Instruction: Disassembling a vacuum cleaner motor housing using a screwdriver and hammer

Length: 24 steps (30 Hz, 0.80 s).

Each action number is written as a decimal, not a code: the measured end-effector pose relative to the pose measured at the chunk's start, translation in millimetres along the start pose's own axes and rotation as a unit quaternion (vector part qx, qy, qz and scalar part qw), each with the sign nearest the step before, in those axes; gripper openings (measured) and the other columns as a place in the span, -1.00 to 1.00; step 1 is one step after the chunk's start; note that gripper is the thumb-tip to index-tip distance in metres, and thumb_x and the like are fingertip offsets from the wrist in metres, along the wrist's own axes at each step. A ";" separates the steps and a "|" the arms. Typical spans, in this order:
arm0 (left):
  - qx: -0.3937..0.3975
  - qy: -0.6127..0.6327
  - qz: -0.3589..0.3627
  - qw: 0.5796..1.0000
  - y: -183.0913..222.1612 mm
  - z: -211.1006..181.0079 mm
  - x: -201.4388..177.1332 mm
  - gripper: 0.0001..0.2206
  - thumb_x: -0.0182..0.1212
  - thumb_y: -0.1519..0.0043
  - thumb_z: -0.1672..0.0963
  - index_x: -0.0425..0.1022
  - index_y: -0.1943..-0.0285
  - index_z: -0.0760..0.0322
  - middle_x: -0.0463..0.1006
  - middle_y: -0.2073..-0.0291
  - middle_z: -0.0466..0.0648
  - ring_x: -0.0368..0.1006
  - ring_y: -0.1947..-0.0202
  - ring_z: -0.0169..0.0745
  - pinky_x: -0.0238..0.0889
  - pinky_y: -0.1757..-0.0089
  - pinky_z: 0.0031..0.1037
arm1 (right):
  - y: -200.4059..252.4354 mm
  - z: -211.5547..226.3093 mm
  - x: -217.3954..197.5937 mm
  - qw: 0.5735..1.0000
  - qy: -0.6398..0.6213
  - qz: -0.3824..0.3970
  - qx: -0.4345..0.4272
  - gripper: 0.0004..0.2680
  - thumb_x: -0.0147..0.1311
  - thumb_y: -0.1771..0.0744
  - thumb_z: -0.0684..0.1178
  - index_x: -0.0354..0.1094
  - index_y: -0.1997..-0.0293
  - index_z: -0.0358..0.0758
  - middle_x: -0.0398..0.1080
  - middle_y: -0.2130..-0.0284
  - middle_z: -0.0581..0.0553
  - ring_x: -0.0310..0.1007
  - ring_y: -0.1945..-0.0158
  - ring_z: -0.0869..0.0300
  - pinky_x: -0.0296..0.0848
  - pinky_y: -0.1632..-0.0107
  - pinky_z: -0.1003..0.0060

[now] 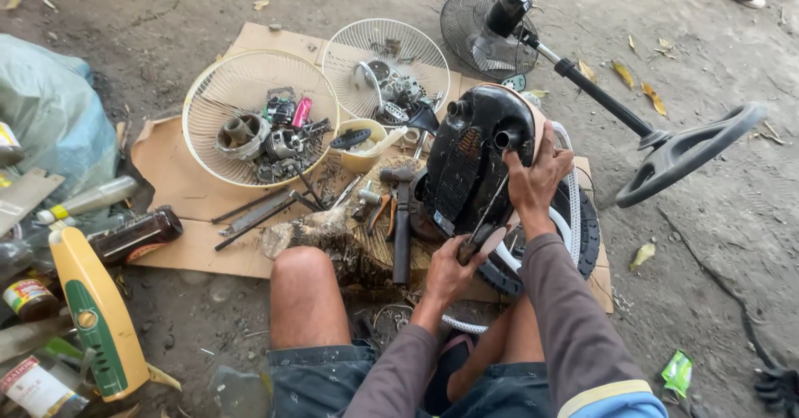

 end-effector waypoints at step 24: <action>-0.091 0.009 0.007 0.996 -32.7 -2.2 6.5 -0.73 0.47 -0.07 0.06 0.63 0.04 -0.03 0.66 0.31 0.02 0.60 0.14 0.07 0.48 0.19 -0.21 | 35.5 39.2 -66.9 0.961 -0.040 0.273 0.016 -0.79 0.02 -0.33 0.02 0.35 -0.04 -0.12 0.46 0.10 -0.28 0.41 -0.11 -0.09 0.26 -0.24 -0.01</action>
Point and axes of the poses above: each hand's wrist, its own y-axis away from the middle knuckle, its own x-axis out of the palm, z = x × y, the point moved 3 cm from there along -y, towards the middle knuckle
